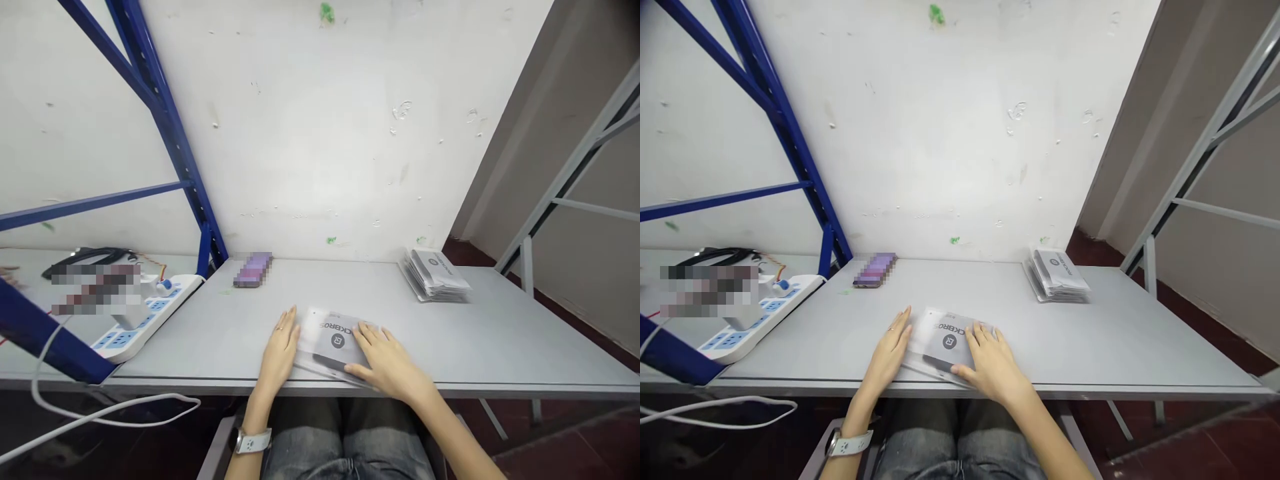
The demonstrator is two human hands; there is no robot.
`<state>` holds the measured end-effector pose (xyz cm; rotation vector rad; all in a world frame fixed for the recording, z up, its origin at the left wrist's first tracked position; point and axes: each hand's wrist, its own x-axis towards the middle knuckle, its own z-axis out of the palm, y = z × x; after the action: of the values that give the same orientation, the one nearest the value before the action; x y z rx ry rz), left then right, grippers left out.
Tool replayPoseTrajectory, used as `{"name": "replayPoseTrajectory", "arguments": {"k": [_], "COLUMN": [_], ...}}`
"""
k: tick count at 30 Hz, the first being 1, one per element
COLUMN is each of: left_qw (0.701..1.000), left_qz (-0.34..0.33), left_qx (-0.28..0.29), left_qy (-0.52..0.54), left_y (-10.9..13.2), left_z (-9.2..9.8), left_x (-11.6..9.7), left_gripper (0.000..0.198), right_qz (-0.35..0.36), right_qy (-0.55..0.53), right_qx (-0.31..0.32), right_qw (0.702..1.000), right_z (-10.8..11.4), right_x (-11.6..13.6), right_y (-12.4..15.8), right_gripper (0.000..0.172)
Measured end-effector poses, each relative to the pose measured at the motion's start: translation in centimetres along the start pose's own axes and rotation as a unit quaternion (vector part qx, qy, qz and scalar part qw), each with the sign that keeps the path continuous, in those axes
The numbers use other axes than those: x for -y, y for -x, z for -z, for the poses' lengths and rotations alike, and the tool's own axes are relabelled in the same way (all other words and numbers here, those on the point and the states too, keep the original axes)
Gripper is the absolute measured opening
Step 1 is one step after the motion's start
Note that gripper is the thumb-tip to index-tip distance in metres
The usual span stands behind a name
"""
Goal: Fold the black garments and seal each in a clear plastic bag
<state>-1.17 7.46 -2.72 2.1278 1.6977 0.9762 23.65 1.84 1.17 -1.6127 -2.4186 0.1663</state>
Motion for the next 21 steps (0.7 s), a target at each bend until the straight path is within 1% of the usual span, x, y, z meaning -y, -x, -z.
{"name": "replayPoseTrajectory", "arguments": {"k": [2, 4, 5, 7, 9, 11, 13, 15, 17, 19, 21], "left_qw": [1.0, 1.0, 1.0, 0.999, 0.998, 0.996, 0.995, 0.993, 0.991, 0.99, 0.989], "left_qz": [-0.005, -0.013, -0.017, -0.028, -0.04, -0.05, -0.058, -0.066, -0.073, -0.075, -0.069], "left_qx": [-0.015, -0.016, -0.01, 0.009, 0.017, 0.011, 0.003, 0.002, 0.005, 0.009, 0.018], "left_qy": [0.023, 0.019, 0.009, -0.02, -0.048, -0.07, -0.086, -0.099, -0.112, -0.122, -0.129], "left_y": [0.2, 0.3, 0.4, 0.4, 0.3, 0.3, 0.3, 0.3, 0.3, 0.3, 0.4], "left_z": [0.3, 0.2, 0.1, -0.3, -0.7, -1.0, -1.1, -1.2, -1.2, -1.1, -1.0], "left_x": [0.0, 0.0, 0.1, 0.1, 0.3, 0.5, 0.7, 0.8, 0.7, 0.5, 0.3], "left_gripper": [0.048, 0.046, 0.044, 0.041, 0.038, 0.037, 0.036, 0.035, 0.035, 0.036, 0.038], "right_qz": [0.079, 0.149, 0.164, 0.158, 0.148, 0.151, 0.152, 0.127, 0.062, -0.041, -0.144], "right_qy": [-0.023, -0.044, -0.048, -0.036, -0.007, 0.024, 0.032, -0.012, -0.091, -0.154, -0.162], "right_qx": [0.039, 0.052, 0.048, 0.027, 0.004, -0.03, -0.081, -0.157, -0.252, -0.355, -0.453], "right_qw": [0.996, 0.987, 0.984, 0.986, 0.989, 0.988, 0.984, 0.979, 0.962, 0.921, 0.864], "right_z": [1.3, 2.1, 2.1, 1.7, 0.9, -0.1, -0.9, -1.1, -0.6, 0.9, 3.3], "right_x": [-0.5, -1.1, -1.5, -2.1, -2.7, -3.5, -4.3, -5.1, -5.9, -6.8, -8.3], "right_y": [0.6, 1.6, 2.2, 3.8, 5.6, 7.4, 8.9, 10.0, 10.4, 10.0, 8.8], "right_gripper": [0.081, 0.092, 0.097, 0.102, 0.095, 0.08, 0.071, 0.064, 0.05, 0.037, 0.034]}}
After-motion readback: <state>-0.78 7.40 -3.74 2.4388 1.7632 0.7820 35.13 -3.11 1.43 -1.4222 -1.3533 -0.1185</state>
